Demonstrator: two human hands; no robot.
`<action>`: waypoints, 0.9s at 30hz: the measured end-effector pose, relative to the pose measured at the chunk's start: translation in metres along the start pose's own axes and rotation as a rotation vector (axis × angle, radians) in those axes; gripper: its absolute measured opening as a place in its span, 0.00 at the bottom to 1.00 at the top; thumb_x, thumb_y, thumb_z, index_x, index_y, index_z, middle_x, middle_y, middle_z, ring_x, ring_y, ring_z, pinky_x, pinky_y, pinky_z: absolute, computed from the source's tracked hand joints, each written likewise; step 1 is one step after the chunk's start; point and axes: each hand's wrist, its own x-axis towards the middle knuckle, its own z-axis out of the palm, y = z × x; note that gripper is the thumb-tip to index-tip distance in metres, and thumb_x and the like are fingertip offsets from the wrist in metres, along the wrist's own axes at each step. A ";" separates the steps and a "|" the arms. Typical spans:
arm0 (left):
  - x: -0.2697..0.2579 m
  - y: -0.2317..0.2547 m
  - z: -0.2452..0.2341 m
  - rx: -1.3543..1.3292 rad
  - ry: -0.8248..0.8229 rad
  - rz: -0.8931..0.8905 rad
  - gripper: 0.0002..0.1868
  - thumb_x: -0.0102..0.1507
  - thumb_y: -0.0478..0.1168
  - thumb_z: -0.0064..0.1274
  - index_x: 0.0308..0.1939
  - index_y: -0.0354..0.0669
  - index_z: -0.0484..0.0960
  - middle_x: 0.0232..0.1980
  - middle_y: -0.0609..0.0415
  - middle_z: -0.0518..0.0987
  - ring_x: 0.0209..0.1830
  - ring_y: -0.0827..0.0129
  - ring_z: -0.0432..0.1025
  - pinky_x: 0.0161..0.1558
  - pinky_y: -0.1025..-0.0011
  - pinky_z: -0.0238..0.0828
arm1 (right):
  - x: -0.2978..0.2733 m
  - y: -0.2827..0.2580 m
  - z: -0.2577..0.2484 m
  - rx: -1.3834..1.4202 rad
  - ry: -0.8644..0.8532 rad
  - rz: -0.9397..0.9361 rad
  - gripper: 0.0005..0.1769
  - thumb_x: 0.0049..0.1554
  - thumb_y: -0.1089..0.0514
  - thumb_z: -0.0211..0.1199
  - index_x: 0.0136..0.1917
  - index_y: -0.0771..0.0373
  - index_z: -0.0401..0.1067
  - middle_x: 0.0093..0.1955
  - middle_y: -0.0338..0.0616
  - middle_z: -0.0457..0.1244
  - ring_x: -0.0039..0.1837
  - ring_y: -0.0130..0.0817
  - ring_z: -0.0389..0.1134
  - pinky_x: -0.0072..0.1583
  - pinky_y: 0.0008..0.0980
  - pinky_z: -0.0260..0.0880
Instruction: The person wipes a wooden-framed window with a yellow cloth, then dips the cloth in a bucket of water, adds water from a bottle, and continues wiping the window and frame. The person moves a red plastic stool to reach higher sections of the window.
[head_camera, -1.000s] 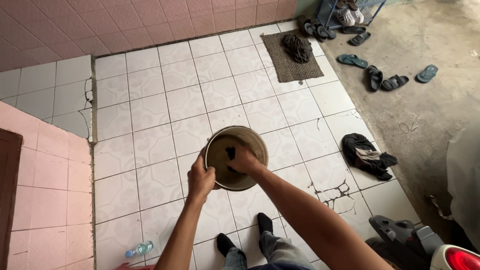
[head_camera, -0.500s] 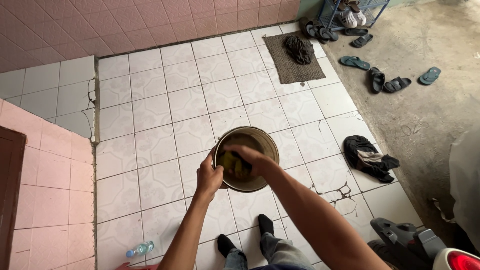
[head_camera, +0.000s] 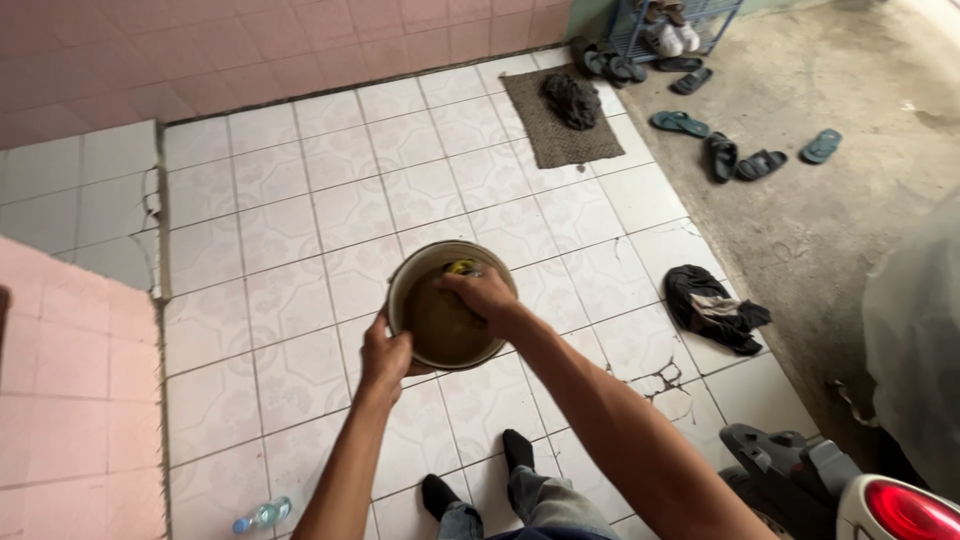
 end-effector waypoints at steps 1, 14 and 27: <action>-0.003 0.003 -0.001 -0.019 0.026 0.007 0.36 0.56 0.37 0.46 0.70 0.66 0.75 0.53 0.35 0.83 0.62 0.42 0.74 0.61 0.45 0.70 | -0.006 -0.008 0.002 -0.136 0.026 0.007 0.23 0.41 0.52 0.79 0.44 0.70 0.78 0.36 0.60 0.66 0.34 0.46 0.70 0.31 0.41 0.68; 0.021 -0.009 0.002 -0.369 -0.004 0.022 0.37 0.58 0.26 0.42 0.74 0.43 0.67 0.46 0.18 0.77 0.34 0.29 0.77 0.28 0.41 0.79 | -0.024 -0.033 0.020 -0.584 0.045 -0.109 0.36 0.43 0.31 0.65 0.53 0.61 0.79 0.54 0.59 0.70 0.63 0.53 0.70 0.62 0.53 0.70; 0.002 0.007 -0.002 -0.227 0.070 0.076 0.37 0.57 0.27 0.44 0.73 0.49 0.72 0.51 0.16 0.75 0.43 0.25 0.75 0.30 0.43 0.80 | 0.019 0.050 -0.002 -1.383 -0.066 -0.734 0.25 0.53 0.51 0.61 0.57 0.72 0.74 0.49 0.65 0.70 0.56 0.58 0.72 0.51 0.45 0.78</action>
